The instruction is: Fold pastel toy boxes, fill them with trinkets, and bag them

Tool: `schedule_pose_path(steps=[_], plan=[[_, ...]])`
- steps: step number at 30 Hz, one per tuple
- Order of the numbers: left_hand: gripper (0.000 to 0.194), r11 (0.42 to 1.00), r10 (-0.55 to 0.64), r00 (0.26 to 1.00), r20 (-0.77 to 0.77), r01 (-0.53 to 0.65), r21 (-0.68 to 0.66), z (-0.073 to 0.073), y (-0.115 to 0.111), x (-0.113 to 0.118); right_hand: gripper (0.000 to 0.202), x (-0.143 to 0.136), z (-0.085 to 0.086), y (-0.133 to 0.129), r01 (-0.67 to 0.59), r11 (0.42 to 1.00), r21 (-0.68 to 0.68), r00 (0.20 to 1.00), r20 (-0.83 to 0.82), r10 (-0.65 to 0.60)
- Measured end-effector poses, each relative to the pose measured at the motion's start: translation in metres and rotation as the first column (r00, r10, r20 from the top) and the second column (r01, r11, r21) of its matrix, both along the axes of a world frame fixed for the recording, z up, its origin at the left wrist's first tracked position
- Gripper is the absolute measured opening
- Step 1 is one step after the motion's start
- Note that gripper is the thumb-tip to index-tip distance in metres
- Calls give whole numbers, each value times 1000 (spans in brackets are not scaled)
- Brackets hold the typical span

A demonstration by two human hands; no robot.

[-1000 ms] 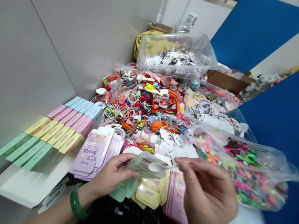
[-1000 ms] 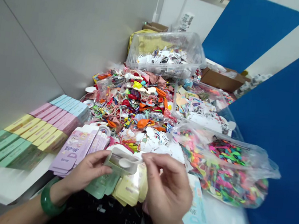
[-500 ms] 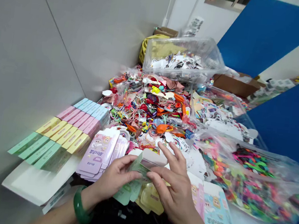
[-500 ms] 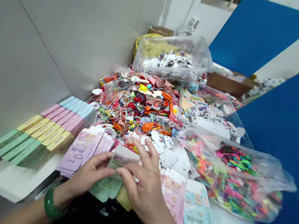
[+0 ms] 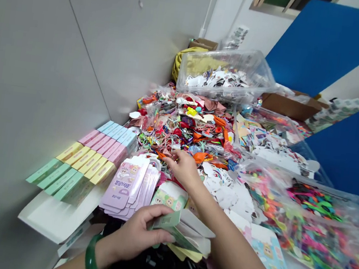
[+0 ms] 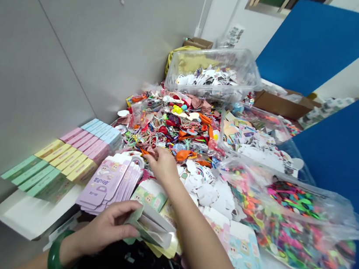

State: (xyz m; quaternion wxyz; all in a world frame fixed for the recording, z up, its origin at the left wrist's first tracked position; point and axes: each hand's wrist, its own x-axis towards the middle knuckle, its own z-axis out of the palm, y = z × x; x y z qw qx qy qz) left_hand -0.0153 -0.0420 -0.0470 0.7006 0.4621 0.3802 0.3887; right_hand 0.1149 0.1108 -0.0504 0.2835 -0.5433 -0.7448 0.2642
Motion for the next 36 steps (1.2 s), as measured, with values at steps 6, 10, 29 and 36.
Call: schedule_pose_path(steps=[6, 10, 29, 36], plan=[[33, 997, 67, 997, -35, -65, 31, 6, 1, -2, 16, -7, 6, 21, -34, 996, -78, 999, -24, 32], [34, 981, 187, 981, 44, -184, -60, 1, 5, -8, 11, 30, 38, 14, -93, 990, -102, 982, -175, 75], [31, 957, 288, 958, 5, -288, 5, -1, 17, 7, 13, 103, 134, -76, -280, 960, -20, 956, -93, 277], [33, 967, 240, 971, 0, -239, 85, 7, 19, 19, 20, 61, 98, -93, -300, 920, 250, 930, 291, 224]])
